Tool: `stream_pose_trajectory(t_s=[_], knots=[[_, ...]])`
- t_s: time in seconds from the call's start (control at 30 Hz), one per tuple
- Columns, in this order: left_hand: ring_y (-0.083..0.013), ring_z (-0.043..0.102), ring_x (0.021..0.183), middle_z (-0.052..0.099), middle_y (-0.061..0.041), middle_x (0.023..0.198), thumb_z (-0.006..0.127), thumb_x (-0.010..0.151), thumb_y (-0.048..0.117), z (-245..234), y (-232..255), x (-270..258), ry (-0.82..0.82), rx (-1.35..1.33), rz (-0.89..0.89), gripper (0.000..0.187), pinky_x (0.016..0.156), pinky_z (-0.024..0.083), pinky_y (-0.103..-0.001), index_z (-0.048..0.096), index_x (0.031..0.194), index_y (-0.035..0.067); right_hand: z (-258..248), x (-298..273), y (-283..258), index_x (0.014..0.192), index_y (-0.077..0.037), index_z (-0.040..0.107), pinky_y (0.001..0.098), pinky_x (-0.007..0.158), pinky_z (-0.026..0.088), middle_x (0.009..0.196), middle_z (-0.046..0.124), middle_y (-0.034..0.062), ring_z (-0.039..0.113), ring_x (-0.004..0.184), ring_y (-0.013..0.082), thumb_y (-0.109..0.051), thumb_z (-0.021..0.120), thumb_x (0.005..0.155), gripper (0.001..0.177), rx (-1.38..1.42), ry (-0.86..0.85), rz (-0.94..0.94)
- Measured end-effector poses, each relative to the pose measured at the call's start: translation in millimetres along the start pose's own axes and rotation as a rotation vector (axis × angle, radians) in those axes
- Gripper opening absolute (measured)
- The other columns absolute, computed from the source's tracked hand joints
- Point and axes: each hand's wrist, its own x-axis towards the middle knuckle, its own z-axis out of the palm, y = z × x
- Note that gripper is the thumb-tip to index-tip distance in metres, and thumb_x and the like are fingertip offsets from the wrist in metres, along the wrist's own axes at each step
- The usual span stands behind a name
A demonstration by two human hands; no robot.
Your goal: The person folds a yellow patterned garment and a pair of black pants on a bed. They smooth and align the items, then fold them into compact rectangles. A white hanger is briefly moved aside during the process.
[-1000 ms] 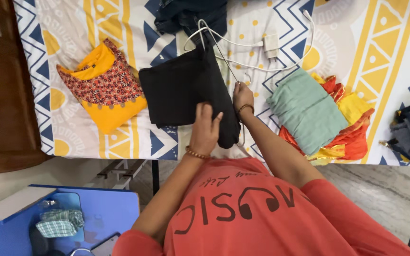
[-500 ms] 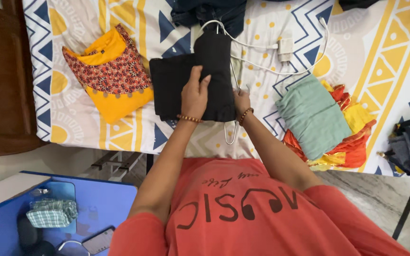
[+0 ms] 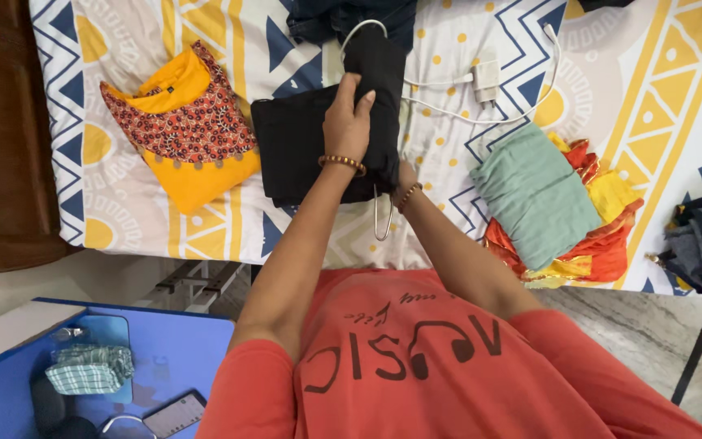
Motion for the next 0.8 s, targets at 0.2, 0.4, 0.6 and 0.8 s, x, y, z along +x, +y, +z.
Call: stream_pose_trajectory(t_s=[0.2, 0.4, 0.6, 0.8], knots=[[-0.0398, 0.065, 0.116, 0.070, -0.015, 0.126, 0.067, 0.096, 0.030, -1, -11, 41, -0.022, 0.071, 0.025, 0.037, 0.092, 0.053, -0.046, 0.055, 0.128, 0.016, -17, -10, 6, 0.106, -0.019, 0.070, 0.0266, 0.047, 0.043, 0.075, 0.062, -0.0013, 0.051, 0.053, 0.0109, -0.020, 0.044, 0.103, 0.027, -0.186, -0.129, -0.081], [-0.0411, 0.067, 0.110, 0.072, -0.013, 0.121, 0.063, 0.099, 0.028, 27, 30, 11, -0.147, 0.128, -0.029, 0.027, 0.089, 0.053, -0.050, 0.056, 0.123, 0.017, -30, 36, 14, 0.101, -0.013, 0.065, 0.0293, 0.039, 0.041, 0.070, 0.065, 0.0001, 0.057, 0.049, 0.0149, -0.038, 0.043, 0.105, 0.034, -0.051, -0.022, -0.121], [-0.0394, 0.069, 0.112, 0.070, -0.015, 0.123, 0.059, 0.103, 0.022, 11, 79, -60, -0.029, -0.006, 0.219, 0.022, 0.089, 0.057, -0.044, 0.058, 0.122, 0.011, -36, 44, -2, 0.126, -0.009, 0.065, 0.0304, 0.084, 0.062, 0.108, 0.077, 0.0045, 0.075, 0.095, 0.0160, -0.024, 0.046, 0.107, 0.030, 0.070, -0.241, -0.325], [-0.0305, 0.059, 0.123, 0.060, -0.023, 0.134, 0.063, 0.107, 0.024, -69, -18, -74, 0.240, -0.120, 0.001, 0.039, 0.102, 0.045, -0.039, 0.053, 0.133, -0.004, -47, -25, -56, 0.111, -0.006, 0.072, 0.0246, 0.048, 0.037, 0.071, 0.054, -0.0021, 0.048, 0.055, 0.0074, -0.029, 0.057, 0.106, 0.027, -0.319, 0.014, -0.395]])
